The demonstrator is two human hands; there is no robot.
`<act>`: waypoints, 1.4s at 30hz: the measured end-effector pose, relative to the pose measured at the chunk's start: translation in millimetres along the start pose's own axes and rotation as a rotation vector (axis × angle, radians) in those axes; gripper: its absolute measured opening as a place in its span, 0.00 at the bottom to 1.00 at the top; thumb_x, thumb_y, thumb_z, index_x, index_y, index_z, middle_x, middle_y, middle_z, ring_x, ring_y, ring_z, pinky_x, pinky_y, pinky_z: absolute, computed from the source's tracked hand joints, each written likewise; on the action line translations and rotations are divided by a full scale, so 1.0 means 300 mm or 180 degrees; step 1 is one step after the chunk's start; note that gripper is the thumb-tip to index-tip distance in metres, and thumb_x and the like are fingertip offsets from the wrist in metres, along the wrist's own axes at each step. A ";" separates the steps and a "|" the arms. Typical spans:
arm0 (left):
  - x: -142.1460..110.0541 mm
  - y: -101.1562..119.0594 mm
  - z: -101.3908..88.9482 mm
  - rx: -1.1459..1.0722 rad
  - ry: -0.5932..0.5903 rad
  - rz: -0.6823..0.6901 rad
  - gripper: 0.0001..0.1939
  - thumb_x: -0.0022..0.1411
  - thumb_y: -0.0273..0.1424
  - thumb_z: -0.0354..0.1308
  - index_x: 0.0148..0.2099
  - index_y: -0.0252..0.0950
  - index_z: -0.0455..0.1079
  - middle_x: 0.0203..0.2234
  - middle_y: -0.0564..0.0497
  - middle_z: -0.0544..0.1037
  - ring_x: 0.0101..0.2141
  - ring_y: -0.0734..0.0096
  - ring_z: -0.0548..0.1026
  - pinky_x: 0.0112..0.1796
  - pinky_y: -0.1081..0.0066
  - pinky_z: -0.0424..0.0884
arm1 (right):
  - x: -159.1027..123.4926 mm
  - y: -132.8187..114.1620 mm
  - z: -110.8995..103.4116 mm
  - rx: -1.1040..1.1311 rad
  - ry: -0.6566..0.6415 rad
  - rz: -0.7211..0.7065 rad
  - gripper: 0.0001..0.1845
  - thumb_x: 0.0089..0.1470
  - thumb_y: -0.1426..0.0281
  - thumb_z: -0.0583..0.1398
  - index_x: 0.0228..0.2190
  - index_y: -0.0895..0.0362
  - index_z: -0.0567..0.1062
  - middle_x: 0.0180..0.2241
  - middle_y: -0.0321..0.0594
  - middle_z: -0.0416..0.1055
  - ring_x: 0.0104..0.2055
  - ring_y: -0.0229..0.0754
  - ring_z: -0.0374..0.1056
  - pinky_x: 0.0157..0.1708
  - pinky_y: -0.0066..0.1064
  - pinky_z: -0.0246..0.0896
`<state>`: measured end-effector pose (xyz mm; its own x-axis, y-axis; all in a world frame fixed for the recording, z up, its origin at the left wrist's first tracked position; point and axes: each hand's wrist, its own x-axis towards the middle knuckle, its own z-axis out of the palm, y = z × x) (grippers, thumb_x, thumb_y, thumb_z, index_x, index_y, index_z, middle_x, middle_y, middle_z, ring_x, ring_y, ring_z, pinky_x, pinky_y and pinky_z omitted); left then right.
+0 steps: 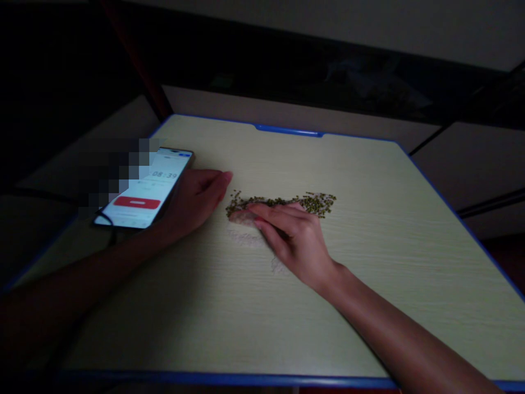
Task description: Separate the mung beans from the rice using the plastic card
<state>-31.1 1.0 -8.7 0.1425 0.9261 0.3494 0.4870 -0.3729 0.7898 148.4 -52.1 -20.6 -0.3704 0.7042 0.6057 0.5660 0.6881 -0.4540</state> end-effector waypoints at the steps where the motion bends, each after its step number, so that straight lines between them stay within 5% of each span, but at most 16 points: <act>1: 0.000 0.000 0.000 -0.0002 -0.0005 -0.0006 0.22 0.58 0.31 0.49 0.14 0.34 0.54 0.09 0.59 0.53 0.15 0.81 0.53 0.22 0.71 0.48 | 0.001 0.000 0.001 -0.0010 -0.0014 -0.0019 0.11 0.50 0.78 0.60 0.39 0.61 0.76 0.34 0.40 0.79 0.32 0.38 0.73 0.34 0.29 0.66; 26: 0.000 -0.001 0.000 0.0010 -0.0023 0.0089 0.22 0.58 0.32 0.48 0.14 0.35 0.52 0.09 0.59 0.53 0.15 0.81 0.53 0.22 0.72 0.49 | 0.015 -0.004 0.020 -0.0082 0.0190 0.0108 0.12 0.50 0.77 0.60 0.38 0.59 0.76 0.33 0.40 0.79 0.31 0.41 0.74 0.32 0.33 0.66; 42: 0.000 0.000 -0.002 0.0089 -0.0021 0.0085 0.22 0.58 0.32 0.48 0.13 0.35 0.53 0.09 0.58 0.54 0.15 0.80 0.54 0.21 0.72 0.49 | 0.013 0.012 0.021 -0.0134 -0.0141 -0.0148 0.14 0.54 0.76 0.57 0.43 0.57 0.74 0.34 0.39 0.78 0.31 0.40 0.71 0.34 0.34 0.62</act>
<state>-31.7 0.9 -8.4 0.1616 0.9162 0.3668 0.5067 -0.3959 0.7658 144.3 -45.7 -24.2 -0.4287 0.6794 0.5955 0.5777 0.7129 -0.3975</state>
